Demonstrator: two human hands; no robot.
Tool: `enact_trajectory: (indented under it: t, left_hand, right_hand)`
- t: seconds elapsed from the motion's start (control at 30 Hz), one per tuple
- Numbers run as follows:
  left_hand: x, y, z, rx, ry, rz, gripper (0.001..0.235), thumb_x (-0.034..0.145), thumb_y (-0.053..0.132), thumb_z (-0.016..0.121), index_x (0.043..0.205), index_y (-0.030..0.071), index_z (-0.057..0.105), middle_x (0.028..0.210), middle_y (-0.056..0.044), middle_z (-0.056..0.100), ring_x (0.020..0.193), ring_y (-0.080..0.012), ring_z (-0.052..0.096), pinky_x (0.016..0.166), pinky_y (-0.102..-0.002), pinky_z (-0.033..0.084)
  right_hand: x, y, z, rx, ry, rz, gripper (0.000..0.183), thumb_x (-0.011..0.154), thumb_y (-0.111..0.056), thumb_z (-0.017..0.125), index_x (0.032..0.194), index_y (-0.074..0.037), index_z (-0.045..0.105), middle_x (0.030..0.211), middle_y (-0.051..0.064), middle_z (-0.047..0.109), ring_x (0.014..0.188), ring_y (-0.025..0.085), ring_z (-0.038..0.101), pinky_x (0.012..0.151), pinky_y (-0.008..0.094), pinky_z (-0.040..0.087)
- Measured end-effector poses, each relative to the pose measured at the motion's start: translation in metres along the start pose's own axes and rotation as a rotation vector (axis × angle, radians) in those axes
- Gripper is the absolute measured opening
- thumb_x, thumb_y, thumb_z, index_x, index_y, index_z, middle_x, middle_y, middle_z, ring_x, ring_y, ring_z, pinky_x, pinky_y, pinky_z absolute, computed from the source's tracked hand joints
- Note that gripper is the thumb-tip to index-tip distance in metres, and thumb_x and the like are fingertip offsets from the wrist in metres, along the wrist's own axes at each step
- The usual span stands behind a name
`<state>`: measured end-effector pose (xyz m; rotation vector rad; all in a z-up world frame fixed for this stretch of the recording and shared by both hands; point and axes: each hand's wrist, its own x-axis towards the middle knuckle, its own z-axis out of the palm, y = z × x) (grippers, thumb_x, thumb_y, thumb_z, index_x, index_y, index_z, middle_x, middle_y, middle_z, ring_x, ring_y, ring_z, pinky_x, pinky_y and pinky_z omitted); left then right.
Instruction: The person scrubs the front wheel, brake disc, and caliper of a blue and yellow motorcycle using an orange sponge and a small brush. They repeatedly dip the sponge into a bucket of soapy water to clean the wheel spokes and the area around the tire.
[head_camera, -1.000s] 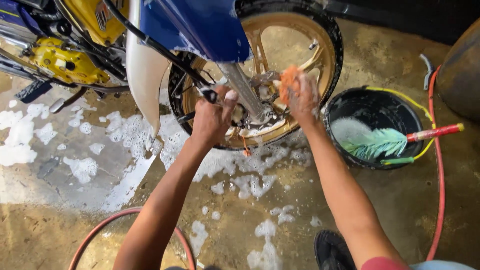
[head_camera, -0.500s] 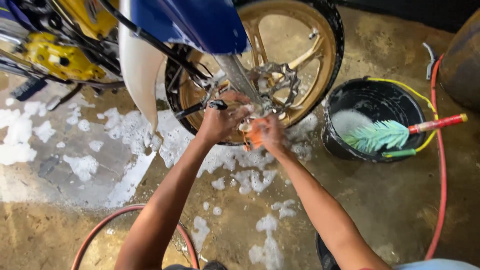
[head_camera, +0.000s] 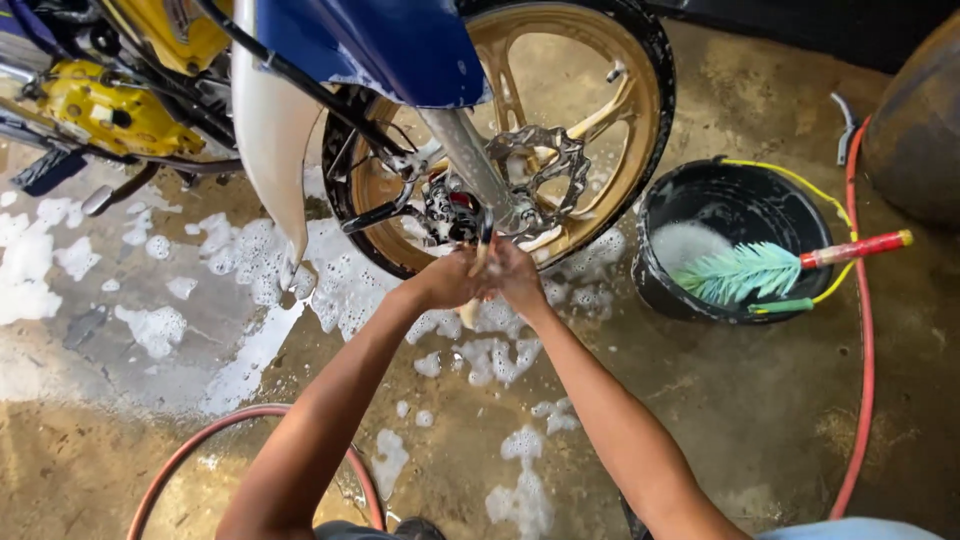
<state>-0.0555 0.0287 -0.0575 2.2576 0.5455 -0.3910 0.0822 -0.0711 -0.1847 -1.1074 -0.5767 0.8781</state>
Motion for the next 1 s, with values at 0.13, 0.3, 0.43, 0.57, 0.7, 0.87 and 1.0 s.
enact_trajectory:
  t: [0.13, 0.3, 0.43, 0.57, 0.7, 0.87, 1.0]
  left_hand:
    - [0.026, -0.038, 0.031, -0.296, 0.241, 0.107, 0.045, 0.100, 0.035, 0.038, 0.102, 0.001, 0.068, 0.107, -0.027, 0.071, 0.096, -0.0445, 0.069, 0.086, -0.056, 0.058]
    - [-0.007, 0.016, 0.025, -0.348, 0.266, 0.076, 0.048, 0.108, 0.038, 0.041, 0.125, -0.002, 0.060, 0.110, -0.034, 0.069, 0.081, -0.0359, 0.074, 0.106, -0.053, 0.051]
    - [0.002, 0.028, 0.027, -0.011, 0.263, 0.050, 0.045, 0.103, 0.030, 0.050, 0.136, 0.003, 0.038, 0.120, -0.039, 0.059, 0.104, -0.0527, 0.068, 0.090, -0.062, 0.054]
    - [0.007, 0.006, 0.017, 0.210, 0.231, 0.029, 0.086, 0.076, 0.002, 0.084, 0.146, -0.002, 0.034, 0.127, -0.038, 0.046, 0.093, -0.0446, 0.070, 0.074, -0.054, 0.064]
    - [-0.001, -0.005, -0.005, 0.427, 0.291, 0.097, 0.067, 0.085, -0.014, 0.063, 0.147, -0.004, 0.039, 0.131, -0.038, 0.048, 0.109, -0.0459, 0.065, 0.081, -0.043, 0.062]
    - [-0.037, 0.008, -0.039, 0.926, 0.710, 0.367, 0.036, 0.093, 0.010, 0.073, 0.127, 0.013, 0.062, 0.127, -0.026, 0.062, 0.126, -0.0453, 0.056, 0.102, -0.062, 0.052]
    - [-0.025, -0.013, -0.029, 1.117, 0.875, 0.372, 0.058, 0.085, 0.019, 0.075, 0.140, 0.016, 0.055, 0.144, -0.026, 0.052, 0.134, -0.0508, 0.047, 0.107, -0.058, 0.050]
  right_hand:
    - [-0.047, -0.072, 0.040, 0.213, -0.261, 0.219, 0.016, 0.089, -0.001, 0.064, 0.103, -0.009, 0.068, 0.088, 0.010, 0.070, 0.073, 0.027, 0.071, 0.058, 0.043, 0.061]
    - [-0.043, -0.072, 0.007, -0.178, -0.608, 0.178, 0.018, 0.095, -0.002, 0.065, 0.111, -0.007, 0.058, 0.116, 0.022, 0.065, 0.098, 0.033, 0.068, 0.087, 0.046, 0.058]
    - [-0.018, -0.053, -0.032, 0.046, -0.421, 0.294, 0.015, 0.097, -0.004, 0.066, 0.111, -0.002, 0.061, 0.105, 0.012, 0.061, 0.099, 0.025, 0.063, 0.092, 0.038, 0.056]
    - [-0.020, -0.121, -0.025, -0.801, -0.232, -0.294, 0.008, 0.104, -0.007, 0.061, 0.109, -0.004, 0.067, 0.103, 0.013, 0.062, 0.095, 0.030, 0.065, 0.085, 0.042, 0.057]
    - [-0.023, -0.160, -0.019, -0.610, 0.018, -0.236, 0.019, 0.110, -0.009, 0.052, 0.125, -0.001, 0.059, 0.109, 0.019, 0.064, 0.094, 0.026, 0.064, 0.087, 0.036, 0.054]
    - [0.008, -0.161, 0.000, -0.639, 0.075, -0.540, 0.022, 0.110, -0.011, 0.056, 0.126, 0.004, 0.057, 0.107, 0.021, 0.066, 0.092, 0.027, 0.068, 0.085, 0.033, 0.060]
    - [0.053, -0.128, -0.012, -1.088, 0.407, -0.305, 0.046, 0.086, -0.056, 0.077, 0.092, -0.010, 0.077, 0.083, 0.017, 0.073, 0.085, 0.041, 0.074, 0.071, 0.052, 0.062]
